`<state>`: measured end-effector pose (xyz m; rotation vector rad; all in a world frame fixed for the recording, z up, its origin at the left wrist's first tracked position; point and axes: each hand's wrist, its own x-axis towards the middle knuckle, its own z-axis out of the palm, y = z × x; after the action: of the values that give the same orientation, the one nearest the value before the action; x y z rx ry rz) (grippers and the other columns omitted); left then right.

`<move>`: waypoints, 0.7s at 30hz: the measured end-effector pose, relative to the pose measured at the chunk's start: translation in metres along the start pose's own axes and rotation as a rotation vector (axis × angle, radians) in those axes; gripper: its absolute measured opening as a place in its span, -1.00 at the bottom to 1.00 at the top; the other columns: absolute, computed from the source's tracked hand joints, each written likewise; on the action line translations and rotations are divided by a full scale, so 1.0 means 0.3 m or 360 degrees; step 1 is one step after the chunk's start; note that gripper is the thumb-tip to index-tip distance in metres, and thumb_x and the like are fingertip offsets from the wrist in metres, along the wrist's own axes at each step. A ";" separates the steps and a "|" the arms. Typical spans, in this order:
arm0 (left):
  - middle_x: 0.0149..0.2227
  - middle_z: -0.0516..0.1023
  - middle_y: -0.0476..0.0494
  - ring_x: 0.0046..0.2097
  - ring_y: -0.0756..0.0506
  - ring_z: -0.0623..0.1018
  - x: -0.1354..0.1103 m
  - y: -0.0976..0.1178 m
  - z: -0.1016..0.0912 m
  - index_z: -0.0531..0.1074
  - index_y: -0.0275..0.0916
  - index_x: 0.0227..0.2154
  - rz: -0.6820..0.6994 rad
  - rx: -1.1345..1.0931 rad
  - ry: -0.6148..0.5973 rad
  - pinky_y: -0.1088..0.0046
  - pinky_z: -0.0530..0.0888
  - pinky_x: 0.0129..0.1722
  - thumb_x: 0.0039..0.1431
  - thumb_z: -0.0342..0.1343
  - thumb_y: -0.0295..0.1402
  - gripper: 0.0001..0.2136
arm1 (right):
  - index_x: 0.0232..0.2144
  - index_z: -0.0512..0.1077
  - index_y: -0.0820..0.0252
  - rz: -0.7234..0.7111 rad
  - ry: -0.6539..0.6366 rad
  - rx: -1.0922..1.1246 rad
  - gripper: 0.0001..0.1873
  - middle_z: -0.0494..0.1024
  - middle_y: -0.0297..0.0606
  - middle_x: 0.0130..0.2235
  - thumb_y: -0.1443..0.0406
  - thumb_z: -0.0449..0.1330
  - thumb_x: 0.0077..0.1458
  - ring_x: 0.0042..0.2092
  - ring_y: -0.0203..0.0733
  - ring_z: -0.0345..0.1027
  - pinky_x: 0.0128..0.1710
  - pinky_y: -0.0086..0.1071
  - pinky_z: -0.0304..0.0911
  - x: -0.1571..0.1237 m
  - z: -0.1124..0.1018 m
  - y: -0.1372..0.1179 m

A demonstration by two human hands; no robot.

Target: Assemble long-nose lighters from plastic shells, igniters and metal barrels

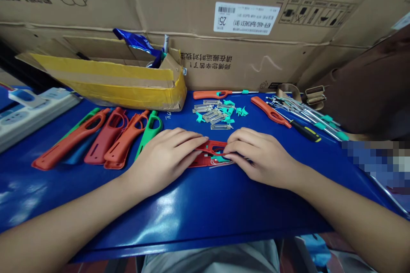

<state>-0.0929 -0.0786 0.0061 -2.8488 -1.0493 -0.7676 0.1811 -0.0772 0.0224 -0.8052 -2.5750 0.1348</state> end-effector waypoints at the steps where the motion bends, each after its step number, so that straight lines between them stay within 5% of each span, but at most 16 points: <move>1: 0.00 0.64 -0.21 -0.04 -0.18 0.59 -0.002 -0.005 0.003 0.47 -0.25 0.12 -0.0031 -0.0032 0.0014 0.22 0.53 -0.06 0.42 0.06 -0.35 -0.72 | -0.16 0.46 0.18 0.0050 -0.0002 -0.0027 -0.84 0.55 -0.18 -0.14 0.35 0.07 0.38 -0.11 -0.15 0.41 -0.14 -0.28 0.34 0.000 0.001 0.004; 14: -0.06 0.60 -0.21 -0.04 -0.21 0.53 0.004 0.004 -0.001 0.58 -0.20 -0.05 -0.0079 -0.0103 -0.0023 0.19 0.53 -0.05 0.37 0.10 -0.34 -0.80 | -0.21 0.53 0.15 0.0386 -0.0289 -0.0048 -0.86 0.53 -0.24 -0.13 0.36 0.15 0.29 -0.14 -0.17 0.47 -0.19 -0.30 0.34 -0.007 -0.013 0.084; 21: -0.16 0.54 -0.16 -0.13 -0.24 0.52 0.002 0.056 -0.040 0.51 -0.21 -0.12 -0.0225 -0.0076 -0.0416 0.15 0.51 -0.18 0.27 0.18 -0.19 -0.76 | -0.12 0.54 0.16 0.0631 0.0078 0.0092 -0.81 0.51 -0.16 -0.09 0.33 0.20 0.23 -0.04 -0.06 0.44 -0.07 -0.19 0.37 0.015 0.016 0.113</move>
<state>-0.0877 -0.0934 0.0194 -3.0022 -1.2899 -0.4379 0.1935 -0.0464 0.0125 -1.2706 -2.3250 0.3025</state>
